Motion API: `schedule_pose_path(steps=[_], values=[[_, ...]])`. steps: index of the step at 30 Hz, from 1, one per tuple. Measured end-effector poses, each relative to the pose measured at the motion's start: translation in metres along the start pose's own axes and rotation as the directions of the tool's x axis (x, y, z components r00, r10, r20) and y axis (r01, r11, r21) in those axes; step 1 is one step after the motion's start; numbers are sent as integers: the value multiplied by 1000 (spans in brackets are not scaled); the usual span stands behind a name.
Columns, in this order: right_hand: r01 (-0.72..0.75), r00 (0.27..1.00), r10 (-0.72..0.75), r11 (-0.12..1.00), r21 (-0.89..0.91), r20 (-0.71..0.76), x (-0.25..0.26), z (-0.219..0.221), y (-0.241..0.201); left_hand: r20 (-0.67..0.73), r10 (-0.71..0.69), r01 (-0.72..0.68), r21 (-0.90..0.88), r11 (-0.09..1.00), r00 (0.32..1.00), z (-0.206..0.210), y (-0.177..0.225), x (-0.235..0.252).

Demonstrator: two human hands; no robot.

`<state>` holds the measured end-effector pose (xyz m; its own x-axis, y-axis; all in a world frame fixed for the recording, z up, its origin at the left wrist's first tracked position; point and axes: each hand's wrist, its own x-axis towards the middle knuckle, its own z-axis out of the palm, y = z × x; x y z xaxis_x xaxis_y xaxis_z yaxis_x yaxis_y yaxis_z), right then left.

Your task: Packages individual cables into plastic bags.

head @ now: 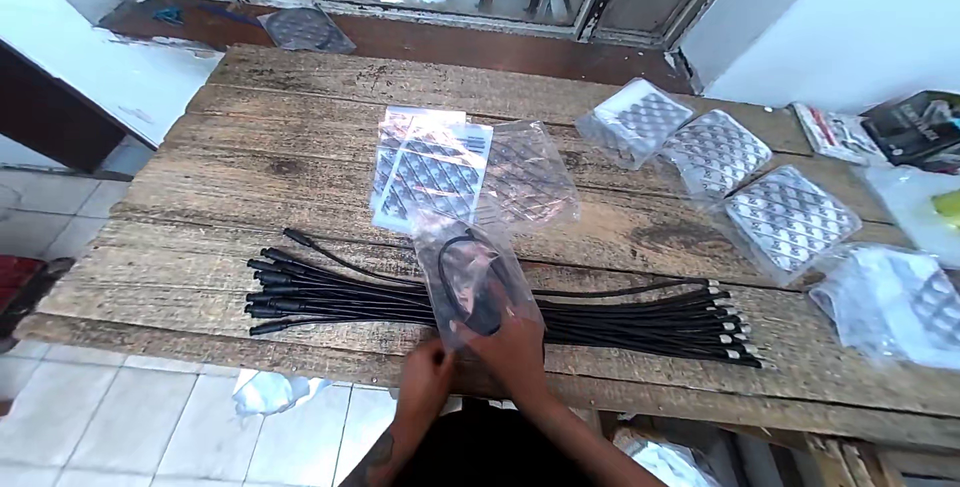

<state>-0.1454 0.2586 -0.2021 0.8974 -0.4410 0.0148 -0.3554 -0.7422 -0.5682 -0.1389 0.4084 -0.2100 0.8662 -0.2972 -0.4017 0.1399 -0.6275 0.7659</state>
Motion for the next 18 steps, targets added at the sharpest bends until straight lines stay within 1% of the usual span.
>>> schedule_pose_path(steps=[1,2,3,4,5,6,8,9,10,11,13,14,15,16,17,18], values=[[-11,1000,11,999,-44,5,1,4,-4,149,26,-21,-31,999,989,2,2,-4],[-57,996,63,994,-92,66,6,4,-9,263,90,-76,-63,995,961,6,4,-9],[-88,987,103,989,-118,126,13,4,-13,335,137,-112,-93,989,932,8,6,-11],[-98,976,121,987,-129,184,20,5,-13,353,138,-104,-113,988,925,8,4,-13],[-76,963,108,988,-137,248,24,5,-10,344,103,-66,-120,991,933,6,0,-12],[-2,960,36,993,-122,278,23,6,-2,316,65,-25,-127,992,947,3,-5,-10],[196,941,-182,980,-20,284,3,3,20,252,19,20,-151,988,968,0,-16,-9],[308,917,-306,951,37,254,-9,-1,33,230,2,35,-157,987,973,-1,-20,-9],[413,878,-416,909,64,236,-17,-6,46,223,-7,44,-163,986,975,-2,-22,-10],[497,834,-493,866,54,249,-22,-11,56,217,-8,46,-170,984,976,-3,-24,-10],[670,731,-648,741,-45,212,-24,-13,73,224,0,40,-174,984,975,-2,-28,-13],[724,688,-703,682,-102,178,-22,-11,77,231,18,20,-163,986,973,-1,-30,-14],[744,668,-728,647,-168,156,-19,-8,76,239,41,-5,-148,989,970,-1,-30,-15],[733,675,-726,644,-218,127,-14,-5,70,247,68,-34,-139,990,967,-2,-30,-17],[705,702,-705,668,-239,100,-10,-2,61,245,95,-59,-148,987,965,-2,-31,-19],[673,734,-675,706,-222,80,-10,0,52,246,110,-68,-175,982,963,-4,-34,-21]])
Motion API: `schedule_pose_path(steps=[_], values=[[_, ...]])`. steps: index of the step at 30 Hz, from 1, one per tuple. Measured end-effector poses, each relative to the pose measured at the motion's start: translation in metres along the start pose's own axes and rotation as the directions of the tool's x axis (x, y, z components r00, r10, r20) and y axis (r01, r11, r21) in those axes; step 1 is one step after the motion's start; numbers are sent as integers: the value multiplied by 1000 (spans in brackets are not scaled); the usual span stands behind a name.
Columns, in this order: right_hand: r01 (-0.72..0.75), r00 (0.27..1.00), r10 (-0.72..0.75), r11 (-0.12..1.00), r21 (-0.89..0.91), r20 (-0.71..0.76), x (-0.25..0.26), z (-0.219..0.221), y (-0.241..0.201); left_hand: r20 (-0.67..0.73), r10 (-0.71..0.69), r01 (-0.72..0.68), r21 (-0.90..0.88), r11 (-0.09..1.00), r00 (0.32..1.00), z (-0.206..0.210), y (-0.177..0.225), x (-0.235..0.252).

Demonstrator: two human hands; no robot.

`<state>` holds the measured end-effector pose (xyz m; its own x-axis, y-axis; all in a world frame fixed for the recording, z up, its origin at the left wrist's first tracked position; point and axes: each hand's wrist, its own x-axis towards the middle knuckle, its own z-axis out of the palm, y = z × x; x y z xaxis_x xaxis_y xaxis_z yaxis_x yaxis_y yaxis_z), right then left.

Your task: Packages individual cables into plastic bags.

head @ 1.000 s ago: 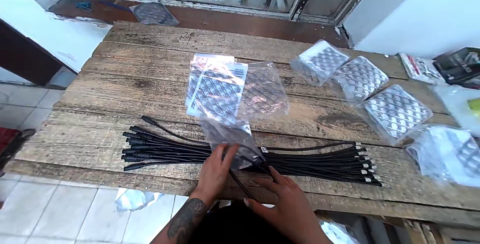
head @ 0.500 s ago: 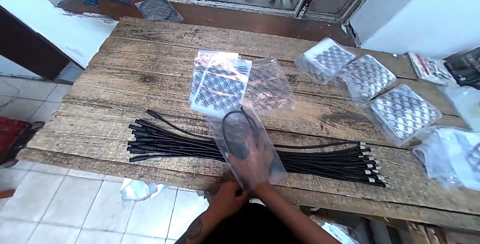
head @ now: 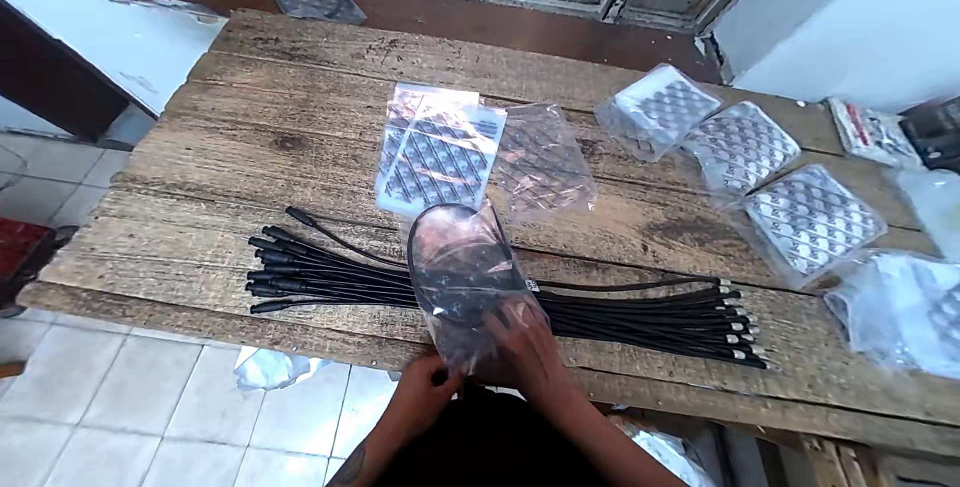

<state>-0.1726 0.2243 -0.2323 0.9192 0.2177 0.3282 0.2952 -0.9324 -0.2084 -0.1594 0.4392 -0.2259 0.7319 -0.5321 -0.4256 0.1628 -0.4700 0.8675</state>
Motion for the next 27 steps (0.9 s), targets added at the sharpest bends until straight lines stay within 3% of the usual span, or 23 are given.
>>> schedule_pose_path(steps=[2,4,5,7,8,10,11,12,14,17,20,21,23,24,25,27], values=[[-25,1000,23,992,122,16,-1,-5,-12,82,-11,25,-171,985,997,-16,-7,-6],[53,998,-56,980,192,8,-19,-25,-16,199,-1,97,-474,875,980,-35,-14,-7],[76,994,-63,986,151,-85,-28,-40,-13,186,-15,123,-589,799,983,-37,-14,-2],[-104,960,124,990,92,-252,-39,-67,9,66,-147,150,-706,692,987,-29,-1,15],[-276,925,293,956,103,-240,-37,-75,25,-32,-236,143,-715,685,971,-23,9,25],[-615,777,629,749,246,29,-20,-78,54,-150,-295,125,-665,737,944,-18,19,35],[-725,684,684,596,346,255,-6,-75,62,-162,-275,113,-634,765,948,-21,20,33],[-787,612,644,443,430,459,8,-69,66,-167,-245,99,-598,796,955,-24,19,30],[-824,560,494,248,510,665,23,-51,57,-164,-197,89,-507,858,967,-32,16,21],[-768,627,450,221,601,636,19,-35,37,-239,-134,40,-363,931,962,-42,14,10],[-554,788,505,329,765,353,90,-32,37,-463,-51,-111,-316,942,885,-87,52,42],[-491,808,518,326,808,282,136,-38,38,-515,-85,-157,-409,899,853,-115,78,59],[-386,855,465,281,879,227,222,-60,42,-558,-145,-309,-636,707,817,-177,127,84],[-344,871,443,243,907,212,252,-76,40,-583,-99,-385,-644,661,806,-203,141,88],[-285,889,431,260,923,153,267,-92,35,-632,-14,-422,-533,733,775,-216,145,86],[-108,936,348,441,891,-58,253,-104,30,-665,239,-315,5,949,708,-194,116,76]])
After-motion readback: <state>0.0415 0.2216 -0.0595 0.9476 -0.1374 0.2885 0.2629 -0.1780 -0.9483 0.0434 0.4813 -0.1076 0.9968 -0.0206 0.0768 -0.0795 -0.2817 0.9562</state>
